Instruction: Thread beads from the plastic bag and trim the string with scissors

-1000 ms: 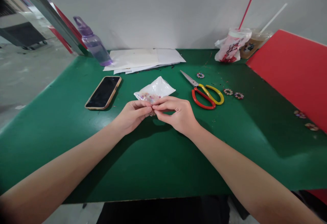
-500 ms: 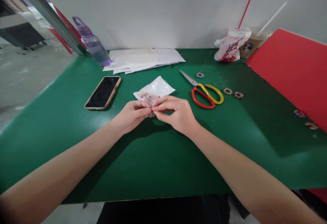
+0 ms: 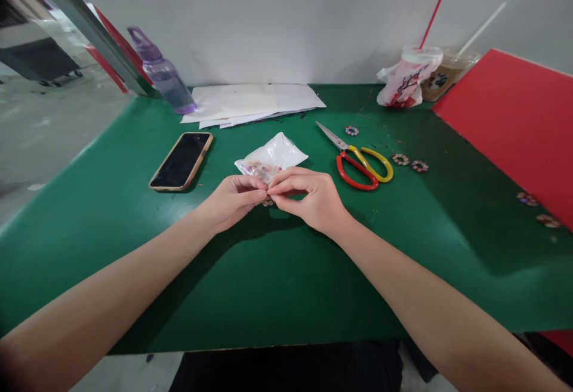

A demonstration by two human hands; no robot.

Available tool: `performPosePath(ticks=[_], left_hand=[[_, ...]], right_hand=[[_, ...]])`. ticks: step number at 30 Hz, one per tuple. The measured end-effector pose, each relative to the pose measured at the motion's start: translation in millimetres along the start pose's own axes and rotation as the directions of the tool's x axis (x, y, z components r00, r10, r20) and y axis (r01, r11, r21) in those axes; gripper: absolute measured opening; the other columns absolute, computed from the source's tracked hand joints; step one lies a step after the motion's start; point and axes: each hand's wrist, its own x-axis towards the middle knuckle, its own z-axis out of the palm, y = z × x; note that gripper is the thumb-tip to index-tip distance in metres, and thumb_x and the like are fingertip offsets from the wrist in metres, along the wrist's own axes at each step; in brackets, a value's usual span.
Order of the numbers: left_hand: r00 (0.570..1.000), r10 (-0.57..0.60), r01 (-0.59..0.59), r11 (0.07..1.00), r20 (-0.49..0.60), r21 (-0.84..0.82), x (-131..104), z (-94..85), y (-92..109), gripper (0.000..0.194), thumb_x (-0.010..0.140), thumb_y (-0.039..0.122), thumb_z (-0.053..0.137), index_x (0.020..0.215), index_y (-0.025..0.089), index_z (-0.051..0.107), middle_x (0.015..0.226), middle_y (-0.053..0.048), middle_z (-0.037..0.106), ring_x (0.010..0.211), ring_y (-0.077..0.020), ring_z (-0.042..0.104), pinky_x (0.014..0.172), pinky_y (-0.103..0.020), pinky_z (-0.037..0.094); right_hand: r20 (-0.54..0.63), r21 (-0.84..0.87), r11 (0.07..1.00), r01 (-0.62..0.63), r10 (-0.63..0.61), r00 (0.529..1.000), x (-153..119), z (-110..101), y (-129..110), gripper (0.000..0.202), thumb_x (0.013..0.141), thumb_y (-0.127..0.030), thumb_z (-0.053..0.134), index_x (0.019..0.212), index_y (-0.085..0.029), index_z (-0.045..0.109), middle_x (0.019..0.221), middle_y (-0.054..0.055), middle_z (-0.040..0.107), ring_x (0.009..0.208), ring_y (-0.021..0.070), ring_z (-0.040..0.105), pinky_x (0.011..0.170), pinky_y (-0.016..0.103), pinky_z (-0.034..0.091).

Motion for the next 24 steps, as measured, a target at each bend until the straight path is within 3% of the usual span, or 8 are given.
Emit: performPosePath(ticks=[7,15,24], left_hand=[[1.000,-0.008,0.008,1.000,0.002,-0.006,0.3,-0.1,-0.3,0.009,0.066,0.016,0.074,0.073,0.014,0.070,0.070,-0.002,0.069,0.068,-0.0103,0.062,0.072,-0.026,0.047],[0.999,-0.034,0.034,0.998,0.002,-0.044,-0.7,-1.8,-0.4,0.008,0.067,0.018,0.074,0.072,0.016,0.069,0.067,0.000,0.068,0.064,-0.0097,0.063,0.070,-0.026,0.049],[0.996,0.072,-0.072,0.997,-0.054,0.013,-2.7,7.6,0.7,0.019,0.078,0.032,0.064,0.081,0.014,0.070,0.073,-0.004,0.067,0.070,-0.0122,0.063,0.073,-0.028,0.051]], right_hand=[[-0.018,-0.039,0.999,0.018,-0.019,1.000,-0.4,1.4,0.9,0.013,0.074,-0.019,0.063,0.082,-0.025,0.072,0.088,0.001,0.069,0.077,0.0136,0.065,0.063,0.027,0.057],[0.044,-0.105,0.991,0.082,-0.078,0.996,2.0,-3.7,0.0,0.017,0.074,-0.022,0.065,0.089,-0.028,0.071,0.092,0.001,0.068,0.082,0.0154,0.065,0.074,0.031,0.056],[-0.011,-0.032,0.999,0.010,-0.010,1.000,2.8,-4.0,3.7,0.014,0.073,-0.024,0.068,0.086,-0.027,0.072,0.090,0.002,0.068,0.080,0.0154,0.065,0.068,0.029,0.057]])
